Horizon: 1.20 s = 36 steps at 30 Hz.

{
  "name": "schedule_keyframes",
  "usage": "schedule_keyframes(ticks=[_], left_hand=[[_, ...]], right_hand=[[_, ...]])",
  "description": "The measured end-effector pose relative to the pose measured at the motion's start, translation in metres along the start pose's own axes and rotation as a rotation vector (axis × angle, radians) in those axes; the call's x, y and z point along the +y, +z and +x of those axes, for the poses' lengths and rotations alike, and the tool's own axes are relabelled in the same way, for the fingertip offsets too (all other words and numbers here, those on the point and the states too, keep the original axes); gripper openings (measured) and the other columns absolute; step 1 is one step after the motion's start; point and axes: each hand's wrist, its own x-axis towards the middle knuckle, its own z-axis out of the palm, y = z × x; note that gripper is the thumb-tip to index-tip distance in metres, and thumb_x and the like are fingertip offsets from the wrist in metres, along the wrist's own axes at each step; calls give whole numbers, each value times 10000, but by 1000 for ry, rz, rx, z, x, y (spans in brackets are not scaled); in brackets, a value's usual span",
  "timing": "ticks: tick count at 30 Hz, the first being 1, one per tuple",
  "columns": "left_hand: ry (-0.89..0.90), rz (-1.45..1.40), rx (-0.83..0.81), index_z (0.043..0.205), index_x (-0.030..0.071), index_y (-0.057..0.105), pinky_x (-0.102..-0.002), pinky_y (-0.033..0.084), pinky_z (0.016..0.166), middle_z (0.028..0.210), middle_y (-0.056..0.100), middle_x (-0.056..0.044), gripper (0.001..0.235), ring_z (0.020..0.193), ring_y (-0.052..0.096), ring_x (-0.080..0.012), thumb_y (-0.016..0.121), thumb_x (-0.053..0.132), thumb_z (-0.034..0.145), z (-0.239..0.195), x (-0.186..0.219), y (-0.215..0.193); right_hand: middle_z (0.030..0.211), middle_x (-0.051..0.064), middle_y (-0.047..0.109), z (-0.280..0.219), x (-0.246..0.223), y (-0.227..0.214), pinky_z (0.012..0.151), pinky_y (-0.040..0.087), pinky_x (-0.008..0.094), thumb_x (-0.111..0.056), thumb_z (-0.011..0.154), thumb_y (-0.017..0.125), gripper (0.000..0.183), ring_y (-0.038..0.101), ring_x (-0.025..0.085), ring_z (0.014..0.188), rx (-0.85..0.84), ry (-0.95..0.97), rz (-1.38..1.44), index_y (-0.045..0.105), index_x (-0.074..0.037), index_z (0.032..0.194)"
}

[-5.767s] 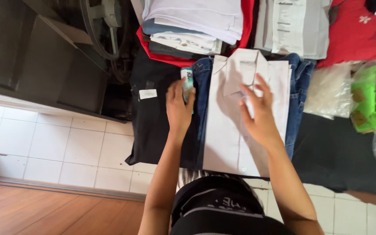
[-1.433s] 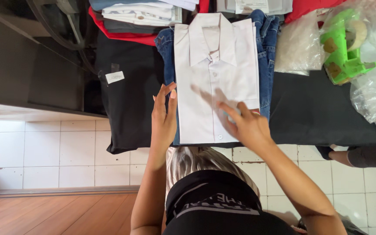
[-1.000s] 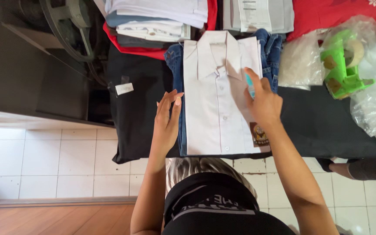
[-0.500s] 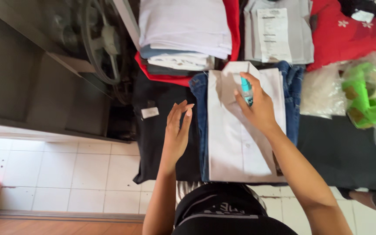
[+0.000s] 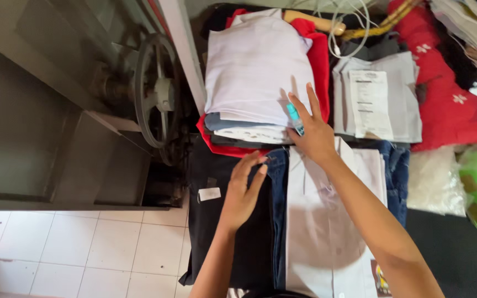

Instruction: The person folds various clothing items, including jeans, shirts, and pants, on a table. They use a spray bottle to mist each item before folding it and placing it into a neat stack.

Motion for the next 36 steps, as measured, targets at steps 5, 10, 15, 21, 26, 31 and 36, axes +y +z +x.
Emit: schedule_keyframes(ticks=[5,10,15,21,26,31,36], left_hand=[[-99,-67,-51,1314,38,648,-360,477,1079,1289,705,-158,362,1251,650,-263,627,253,1024,18,-9,9],[-151,-278,-107,1397,25,583,-324,492,1008,1277,738,-136,416,1169,676,-189,561,261,1056,44,-26,25],[-123,-452,-104,1443,-1,534,-314,474,1049,1343,680,-144,448,1234,631,-191,559,243,1067,62,-41,43],[-152,-523,-92,1467,-7,511,-317,456,1091,1362,667,-155,462,1269,616,-198,562,224,1070,63,-56,51],[-128,-629,-111,1544,3,414,-325,437,1132,1442,607,-176,522,1318,599,-223,546,201,1080,67,-73,62],[-173,-682,-81,1579,21,358,-337,447,1107,1486,557,-181,582,1292,606,-237,563,192,1062,71,-78,74],[-197,-658,-102,1614,42,270,-350,437,1125,1527,528,-191,638,1325,598,-253,566,185,1067,68,-72,73]], right_hand=[[1298,199,651,19,13,-14,853,543,467,-100,802,773,764,675,421,1053,-156,21,5,483,-205,1501],[1113,185,732,33,24,-36,886,546,392,-146,789,797,669,718,354,1003,-248,99,191,569,-156,1418],[1238,91,738,46,22,-57,892,536,346,-185,777,780,631,709,264,1079,-327,93,453,580,-161,1375],[1200,97,752,54,25,-62,927,525,366,-198,818,802,546,720,285,1081,-386,18,229,625,-150,1332],[1382,137,612,41,12,-34,781,578,423,-132,766,812,714,721,354,911,-189,-94,-43,540,-150,1426],[1594,91,527,18,-11,9,596,581,391,14,722,773,855,732,290,804,-37,-241,-381,490,-146,1512],[1333,118,686,32,1,-7,657,572,455,-50,735,794,743,727,351,795,-24,-179,-123,537,-191,1418]])
